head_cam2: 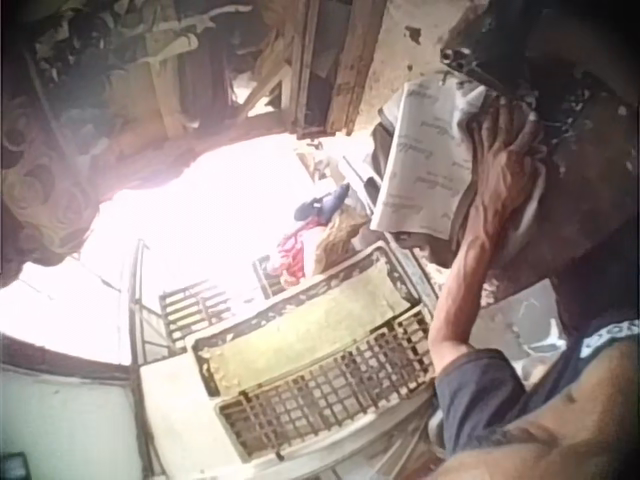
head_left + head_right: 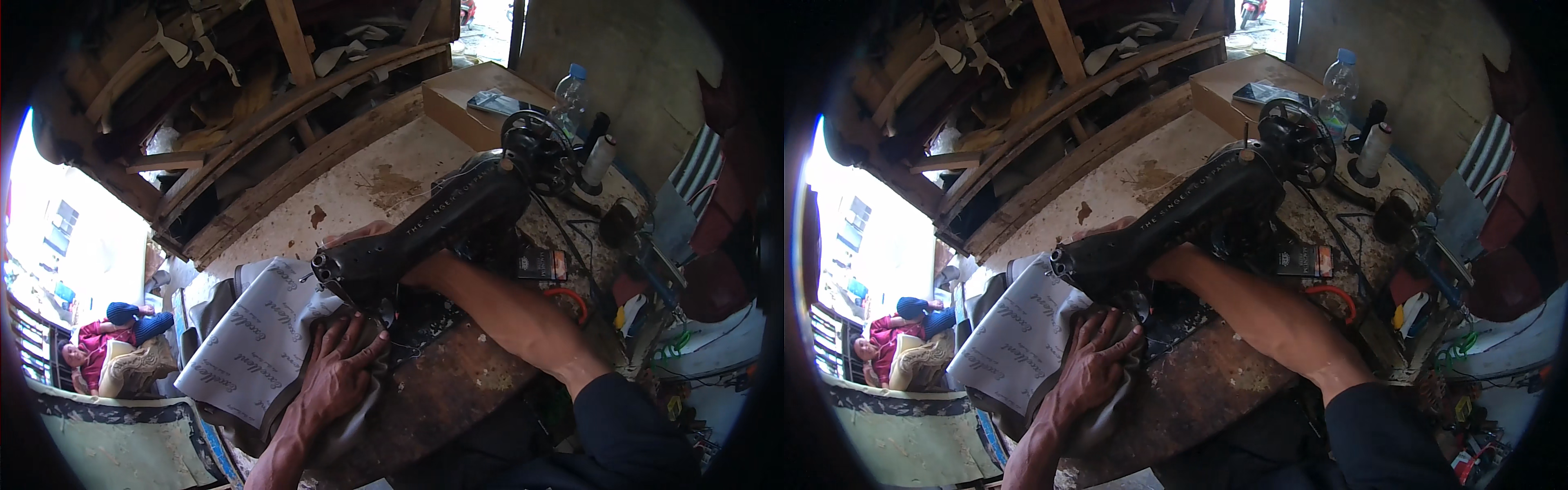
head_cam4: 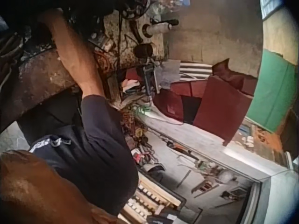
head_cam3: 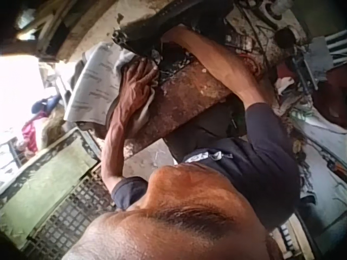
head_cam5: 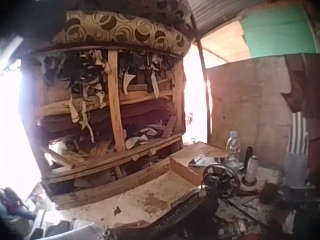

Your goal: The person operates a sewing machine to join pieces of leather upholstery material. The person aligns the fabric, guides it through the needle, and applies oil to the machine components.

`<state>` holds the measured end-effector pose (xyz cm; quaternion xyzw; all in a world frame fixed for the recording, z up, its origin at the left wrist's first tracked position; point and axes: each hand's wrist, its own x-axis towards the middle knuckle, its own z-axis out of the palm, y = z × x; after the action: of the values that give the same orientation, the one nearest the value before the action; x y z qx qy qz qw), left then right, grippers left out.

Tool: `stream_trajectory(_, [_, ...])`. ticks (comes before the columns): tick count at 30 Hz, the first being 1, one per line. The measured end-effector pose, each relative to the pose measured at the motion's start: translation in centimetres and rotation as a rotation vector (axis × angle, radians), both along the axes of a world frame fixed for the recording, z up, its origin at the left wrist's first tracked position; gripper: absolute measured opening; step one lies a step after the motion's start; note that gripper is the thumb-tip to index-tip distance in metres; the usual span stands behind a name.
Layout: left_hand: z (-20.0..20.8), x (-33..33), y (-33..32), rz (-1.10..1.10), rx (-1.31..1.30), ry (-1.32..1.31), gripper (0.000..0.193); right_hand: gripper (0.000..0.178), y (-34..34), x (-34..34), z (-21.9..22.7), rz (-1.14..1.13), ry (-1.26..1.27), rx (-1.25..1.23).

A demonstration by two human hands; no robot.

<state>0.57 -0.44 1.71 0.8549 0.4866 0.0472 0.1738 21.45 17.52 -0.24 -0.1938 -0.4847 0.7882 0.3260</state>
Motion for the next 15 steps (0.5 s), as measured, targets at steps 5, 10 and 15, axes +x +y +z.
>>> stream_trajectory(5, [0.0,-0.3,0.0,-0.009,0.003,-0.022,0.075,0.052,-0.8,-0.9,-2.9,-0.079,-0.353,0.430])
stream_trajectory(10, [-0.4,-0.2,0.4,-0.006,-0.002,-0.043,0.076,0.034,0.0,-1.5,-6.7,-0.156,-0.172,0.345])
stream_trajectory(15, [-0.5,-0.7,0.6,0.017,0.003,-0.039,0.077,0.034,-2.3,-0.3,-3.4,-0.186,-0.129,0.204])
